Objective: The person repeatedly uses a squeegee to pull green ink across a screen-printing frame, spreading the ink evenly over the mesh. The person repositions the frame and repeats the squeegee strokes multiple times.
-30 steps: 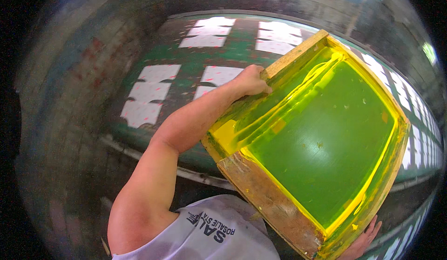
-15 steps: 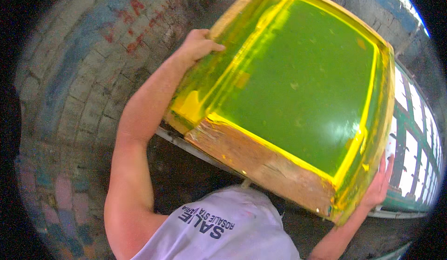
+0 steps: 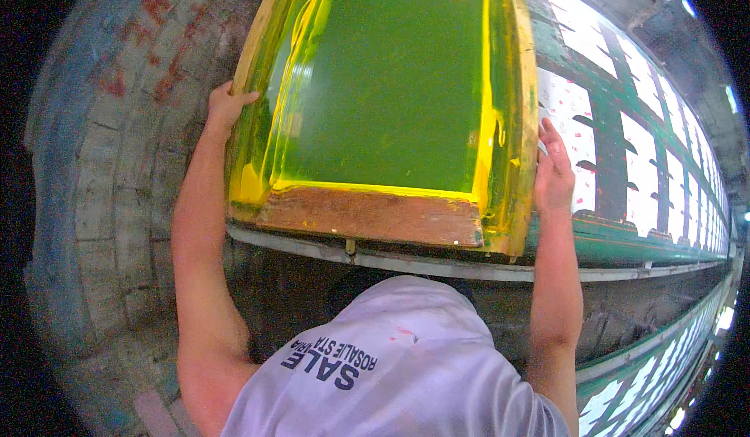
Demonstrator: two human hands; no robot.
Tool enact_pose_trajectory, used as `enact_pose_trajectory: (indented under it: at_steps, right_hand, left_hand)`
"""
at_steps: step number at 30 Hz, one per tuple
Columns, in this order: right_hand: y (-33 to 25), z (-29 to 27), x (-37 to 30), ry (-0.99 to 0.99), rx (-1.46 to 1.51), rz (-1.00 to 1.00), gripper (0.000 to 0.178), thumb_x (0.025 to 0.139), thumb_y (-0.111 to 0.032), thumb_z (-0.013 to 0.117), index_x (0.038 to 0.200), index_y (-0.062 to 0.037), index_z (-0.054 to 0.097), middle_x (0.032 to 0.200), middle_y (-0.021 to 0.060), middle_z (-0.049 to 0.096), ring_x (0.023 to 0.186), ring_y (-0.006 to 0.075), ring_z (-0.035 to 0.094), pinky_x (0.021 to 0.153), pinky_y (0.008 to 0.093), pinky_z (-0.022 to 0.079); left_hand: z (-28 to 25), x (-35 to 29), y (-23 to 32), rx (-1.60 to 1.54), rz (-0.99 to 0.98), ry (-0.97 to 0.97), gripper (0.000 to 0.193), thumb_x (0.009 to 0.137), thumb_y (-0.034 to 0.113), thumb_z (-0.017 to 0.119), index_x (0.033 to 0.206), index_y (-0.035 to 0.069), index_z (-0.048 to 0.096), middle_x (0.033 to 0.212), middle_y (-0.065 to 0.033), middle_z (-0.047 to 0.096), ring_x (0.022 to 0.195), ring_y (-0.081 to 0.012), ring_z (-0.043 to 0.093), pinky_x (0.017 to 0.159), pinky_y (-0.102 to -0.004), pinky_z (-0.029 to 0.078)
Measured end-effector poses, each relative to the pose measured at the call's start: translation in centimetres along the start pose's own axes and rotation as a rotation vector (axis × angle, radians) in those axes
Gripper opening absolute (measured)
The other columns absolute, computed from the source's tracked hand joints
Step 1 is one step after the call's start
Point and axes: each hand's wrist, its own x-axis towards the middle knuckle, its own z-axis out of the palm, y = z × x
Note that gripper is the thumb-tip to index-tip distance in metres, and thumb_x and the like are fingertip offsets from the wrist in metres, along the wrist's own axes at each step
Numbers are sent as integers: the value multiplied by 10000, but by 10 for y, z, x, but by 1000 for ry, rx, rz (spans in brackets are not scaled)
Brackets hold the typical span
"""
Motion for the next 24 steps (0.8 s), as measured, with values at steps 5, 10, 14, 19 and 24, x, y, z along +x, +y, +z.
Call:
enact_pose_trajectory:
  at_steps: [5, 10, 14, 19, 24]
  right_hand:
    - [1, 11, 1, -3, -84, 34, 801, 1097, -451, 626, 1705, 24, 412, 1698, 232, 458, 1474, 362, 532, 1274, 489, 407]
    - [11, 8, 1, -19, -22, 51, 768, 1109, -405, 604, 1709, 24, 390, 1691, 220, 472, 1459, 351, 550, 1263, 481, 427]
    - [22, 4, -5, 115, -50, 70, 793, 1084, -431, 628, 1695, 31, 425, 1697, 223, 463, 1451, 346, 531, 1254, 467, 409]
    - [28, 5, -15, 193, -57, 38, 827, 1072, -444, 642, 1695, 49, 411, 1680, 218, 488, 1449, 344, 519, 1261, 460, 388]
    - [26, 2, -21, 130, -38, 47, 776, 1121, -405, 591, 1711, 40, 356, 1688, 207, 458, 1516, 367, 500, 1279, 483, 404]
  left_hand:
    - [4, 6, -17, -9, -20, -29, 467, 827, 150, 976, 1246, 21, 813, 1071, -100, 833, 910, -233, 783, 857, -397, 620]
    - [4, 2, -9, -37, -51, -44, 462, 853, 68, 945, 1277, -14, 781, 1105, -121, 826, 949, -229, 783, 865, -396, 610]
    - [6, -9, 0, 39, 34, 16, 437, 861, 68, 939, 1266, 0, 789, 1102, -96, 822, 945, -213, 766, 875, -383, 601]
    - [4, -1, 4, -18, -2, -61, 395, 876, 49, 923, 1243, -10, 791, 1087, -71, 815, 950, -196, 758, 885, -378, 598]
    - [4, -14, -9, 21, 12, -40, 373, 881, 54, 921, 1225, -16, 794, 1071, -64, 813, 936, -183, 749, 875, -370, 592]
